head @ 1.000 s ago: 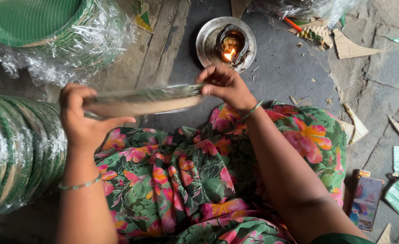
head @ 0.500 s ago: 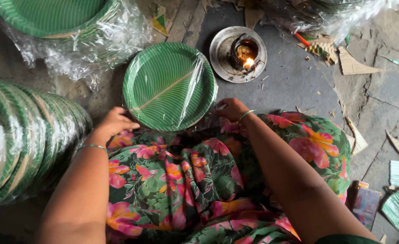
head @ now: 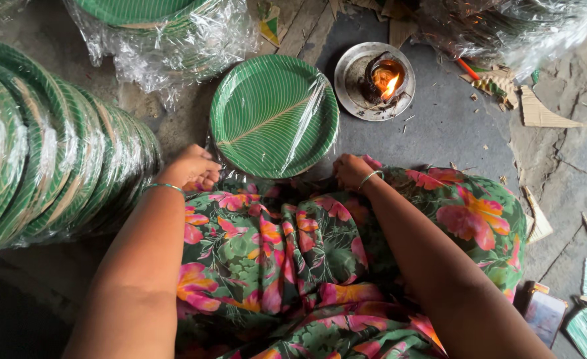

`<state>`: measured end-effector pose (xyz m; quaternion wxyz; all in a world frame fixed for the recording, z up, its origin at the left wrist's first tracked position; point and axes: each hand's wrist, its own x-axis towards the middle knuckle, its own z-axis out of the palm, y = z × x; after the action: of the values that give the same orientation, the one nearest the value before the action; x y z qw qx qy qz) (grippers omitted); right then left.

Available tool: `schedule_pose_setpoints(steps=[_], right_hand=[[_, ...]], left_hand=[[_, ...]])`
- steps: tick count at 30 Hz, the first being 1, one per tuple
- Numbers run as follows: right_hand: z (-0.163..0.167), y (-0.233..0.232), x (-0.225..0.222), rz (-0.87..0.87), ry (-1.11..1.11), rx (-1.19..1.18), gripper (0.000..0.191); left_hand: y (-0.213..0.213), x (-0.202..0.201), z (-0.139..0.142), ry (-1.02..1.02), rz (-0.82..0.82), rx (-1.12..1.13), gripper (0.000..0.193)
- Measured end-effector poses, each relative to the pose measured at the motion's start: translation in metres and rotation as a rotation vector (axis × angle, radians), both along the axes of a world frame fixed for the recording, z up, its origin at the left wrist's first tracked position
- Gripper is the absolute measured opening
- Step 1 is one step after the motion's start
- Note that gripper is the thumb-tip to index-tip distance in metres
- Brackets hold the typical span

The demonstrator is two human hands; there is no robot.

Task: The person sits on the floor and wraps individual green leaf-patterned plates with clear plastic film. She picks up a plate, wraps it, and places it on a growing stack. A small oil lamp is visible nearby.

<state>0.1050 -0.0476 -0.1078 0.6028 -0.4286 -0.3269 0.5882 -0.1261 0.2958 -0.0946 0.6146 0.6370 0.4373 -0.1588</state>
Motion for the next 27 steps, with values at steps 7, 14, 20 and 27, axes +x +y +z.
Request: schedule_pose_setpoints(steps=[7,14,20,27], right_hand=[[0.101,-0.014,-0.015,0.172,-1.694,-0.922,0.039],[0.308,-0.108,0.031,-0.591,-1.317,0.107,0.029],[0.179,-0.004,0.055,-0.718,-0.602,0.014,0.017],[0.124,-0.038,0.054,-0.781,-0.938,0.159,0.014]], left_hand=[[-0.065,0.005,0.082,0.089,-0.718,1.134,0.014],[-0.073,-0.054,0.303,-0.91,-0.642,1.441,0.009],[-0.059,0.075,0.214,-0.976,-0.085,0.905,0.009],[-0.018,0.085,0.128,-0.715,-0.154,1.482,0.004]])
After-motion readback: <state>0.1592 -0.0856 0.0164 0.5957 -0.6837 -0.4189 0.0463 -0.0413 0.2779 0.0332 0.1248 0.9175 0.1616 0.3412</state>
